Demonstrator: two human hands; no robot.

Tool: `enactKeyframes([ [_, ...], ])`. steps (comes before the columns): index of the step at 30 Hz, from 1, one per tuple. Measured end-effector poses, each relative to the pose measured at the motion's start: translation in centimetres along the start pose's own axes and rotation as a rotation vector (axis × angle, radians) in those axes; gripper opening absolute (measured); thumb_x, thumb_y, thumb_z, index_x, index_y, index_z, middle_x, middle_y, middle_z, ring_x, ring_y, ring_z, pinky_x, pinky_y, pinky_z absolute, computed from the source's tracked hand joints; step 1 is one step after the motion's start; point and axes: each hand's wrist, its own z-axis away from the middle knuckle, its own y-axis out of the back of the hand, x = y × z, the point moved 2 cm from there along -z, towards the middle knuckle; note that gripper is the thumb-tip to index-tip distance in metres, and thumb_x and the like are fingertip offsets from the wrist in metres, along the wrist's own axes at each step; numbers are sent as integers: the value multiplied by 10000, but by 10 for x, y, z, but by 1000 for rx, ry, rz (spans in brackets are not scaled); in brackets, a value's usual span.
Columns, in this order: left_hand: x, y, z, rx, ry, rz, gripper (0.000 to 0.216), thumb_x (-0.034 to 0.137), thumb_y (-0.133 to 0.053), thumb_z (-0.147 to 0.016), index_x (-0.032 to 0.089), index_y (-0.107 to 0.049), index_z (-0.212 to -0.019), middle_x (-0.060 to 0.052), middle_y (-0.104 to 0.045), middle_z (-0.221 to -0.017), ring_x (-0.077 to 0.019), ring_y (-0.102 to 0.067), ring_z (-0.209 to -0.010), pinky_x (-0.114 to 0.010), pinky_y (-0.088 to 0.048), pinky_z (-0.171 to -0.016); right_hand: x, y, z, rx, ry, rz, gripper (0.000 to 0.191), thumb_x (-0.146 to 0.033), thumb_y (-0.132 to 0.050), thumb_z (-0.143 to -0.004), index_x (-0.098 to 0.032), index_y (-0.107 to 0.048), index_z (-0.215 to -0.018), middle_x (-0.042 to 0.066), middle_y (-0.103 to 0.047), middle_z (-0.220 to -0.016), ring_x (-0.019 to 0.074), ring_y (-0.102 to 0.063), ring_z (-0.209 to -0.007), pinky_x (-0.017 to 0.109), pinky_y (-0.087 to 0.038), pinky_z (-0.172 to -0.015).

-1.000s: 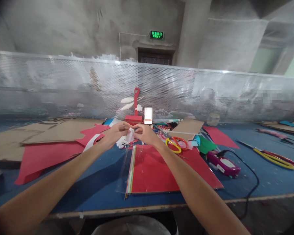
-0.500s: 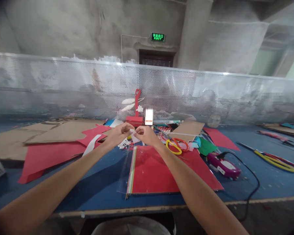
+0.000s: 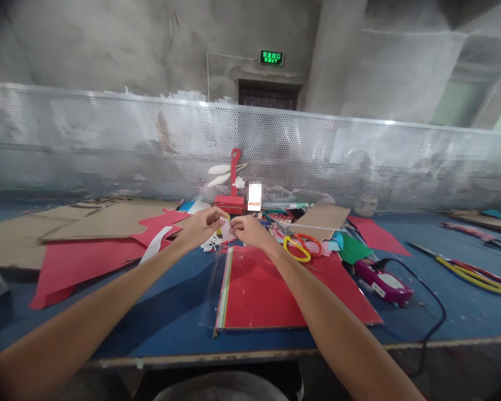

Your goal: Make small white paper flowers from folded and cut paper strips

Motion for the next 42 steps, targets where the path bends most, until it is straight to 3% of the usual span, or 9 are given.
enactKeyframes([
  [3,0,0,-1,7,8,19,161,231,-560,-840,171,-657,-954,-66,-713,-962,-181,-660,-792,-280,-493,-682,-1,-2,0,-42,-6,-32,173,-180,-530,-781,-122,-664,-872,22,-668,-713,146,-603,-657,238,-426,-639],
  [9,3,0,1,-18,45,50,171,174,-580,-796,186,-654,-950,-47,-715,-883,-183,-677,-790,-284,-508,-696,2,-6,-1,-37,12,-129,273,-397,-616,-826,-135,-654,-894,63,-706,-836,191,-657,-796,260,-459,-697],
  [15,1,-1,0,-15,51,101,147,255,-594,-817,183,-654,-931,-51,-713,-848,-187,-668,-767,-282,-495,-652,9,-7,-4,-10,-19,-73,208,-347,-645,-790,-143,-605,-780,28,-658,-717,141,-584,-641,234,-399,-600],
  [21,-2,-2,0,-30,32,134,180,330,-574,-837,170,-637,-890,-33,-692,-775,-160,-622,-687,-254,-444,-594,13,-5,-5,-57,16,-52,154,-299,-560,-826,-159,-560,-762,-24,-573,-614,113,-502,-554,216,-339,-541],
  [24,-4,-2,-1,-30,35,152,179,327,-569,-840,163,-629,-879,-37,-692,-781,-157,-612,-682,-256,-435,-600,15,-5,-6,-54,33,-25,84,-214,-512,-828,-160,-576,-817,-22,-585,-625,118,-510,-557,218,-357,-545],
  [27,-7,-2,-2,-24,65,207,173,315,-586,-824,159,-625,-887,-50,-696,-803,-165,-623,-705,-268,-455,-626,15,-3,-7,-21,6,-24,163,-153,-503,-814,-172,-590,-950,-2,-651,-704,137,-562,-597,234,-415,-585],
  [32,-10,-3,-2,-36,107,277,221,350,-638,-797,157,-639,-905,-60,-707,-814,-177,-642,-727,-273,-474,-634,9,-3,-4,29,-17,-101,194,-314,-585,-851,-184,-562,-994,27,-698,-781,166,-639,-687,267,-472,-660],
  [36,-6,-5,0,-59,107,260,224,354,-632,-809,157,-637,-915,-51,-709,-781,-175,-649,-709,-265,-470,-618,8,-4,-4,86,-17,-111,301,-404,-670,-799,-171,-570,-962,17,-681,-709,162,-630,-624,255,-456,-607],
  [42,0,-5,2,-30,15,52,145,293,-569,-853,190,-639,-926,-56,-719,-862,-191,-676,-779,-283,-495,-676,9,-3,-4,89,-40,-74,231,-348,-689,-778,-147,-637,-879,44,-695,-717,168,-640,-647,252,-452,-613],
])
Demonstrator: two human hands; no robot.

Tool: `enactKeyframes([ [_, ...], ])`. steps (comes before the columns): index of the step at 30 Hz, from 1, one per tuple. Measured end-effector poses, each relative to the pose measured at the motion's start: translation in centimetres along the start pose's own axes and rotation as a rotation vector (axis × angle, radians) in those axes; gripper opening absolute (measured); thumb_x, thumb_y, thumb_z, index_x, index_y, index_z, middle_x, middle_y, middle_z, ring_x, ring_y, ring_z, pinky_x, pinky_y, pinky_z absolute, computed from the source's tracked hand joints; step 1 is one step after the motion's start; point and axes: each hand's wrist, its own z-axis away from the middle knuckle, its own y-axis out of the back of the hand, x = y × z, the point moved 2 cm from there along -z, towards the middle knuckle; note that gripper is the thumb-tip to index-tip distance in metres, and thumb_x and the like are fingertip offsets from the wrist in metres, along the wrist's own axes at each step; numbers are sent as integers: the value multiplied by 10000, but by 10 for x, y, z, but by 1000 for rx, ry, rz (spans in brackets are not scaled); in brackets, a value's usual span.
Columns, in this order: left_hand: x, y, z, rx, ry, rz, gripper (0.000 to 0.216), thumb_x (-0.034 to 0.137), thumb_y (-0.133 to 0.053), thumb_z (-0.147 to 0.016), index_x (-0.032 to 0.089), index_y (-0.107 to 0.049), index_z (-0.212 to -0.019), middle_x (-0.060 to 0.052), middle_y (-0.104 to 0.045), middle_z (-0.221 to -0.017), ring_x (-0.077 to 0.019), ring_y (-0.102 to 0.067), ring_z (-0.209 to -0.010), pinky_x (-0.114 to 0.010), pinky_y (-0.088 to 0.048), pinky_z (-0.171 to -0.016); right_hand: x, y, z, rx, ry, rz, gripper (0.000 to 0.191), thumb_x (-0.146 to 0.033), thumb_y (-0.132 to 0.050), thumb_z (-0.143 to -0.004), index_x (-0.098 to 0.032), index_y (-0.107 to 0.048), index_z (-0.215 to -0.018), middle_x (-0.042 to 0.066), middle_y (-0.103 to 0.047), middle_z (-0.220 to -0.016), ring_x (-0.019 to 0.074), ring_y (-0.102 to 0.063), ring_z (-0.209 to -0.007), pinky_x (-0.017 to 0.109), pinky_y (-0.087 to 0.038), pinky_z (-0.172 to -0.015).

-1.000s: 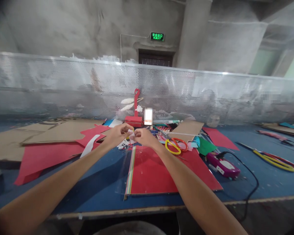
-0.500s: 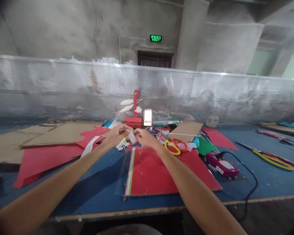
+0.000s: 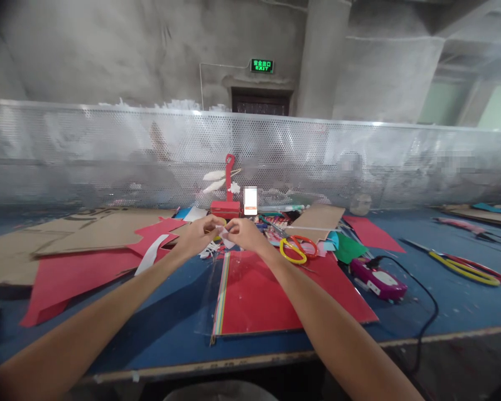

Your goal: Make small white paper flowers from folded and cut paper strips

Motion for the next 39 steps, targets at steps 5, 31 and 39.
enactKeyframes([
  [5,-1,0,0,-6,-42,-152,190,198,-522,-840,210,-648,-981,-54,-717,-911,-197,-672,-796,-310,-502,-731,0,2,-1,-4,-2,-7,209,-343,-698,-764,-141,-658,-798,65,-705,-723,189,-659,-674,254,-461,-607],
  [31,-18,-3,0,-162,-12,-321,143,299,-506,-871,194,-603,-870,-25,-654,-820,-169,-591,-720,-268,-409,-644,6,3,1,-41,12,192,106,-242,-613,-814,-159,-637,-876,45,-700,-751,158,-647,-661,221,-439,-579],
  [39,-28,-6,-5,-236,90,4,100,274,-572,-761,174,-572,-770,6,-594,-728,-141,-549,-671,-235,-404,-601,-15,-5,8,-107,329,452,269,-159,-681,-743,-189,-569,-986,49,-659,-1009,182,-597,-889,245,-399,-747],
])
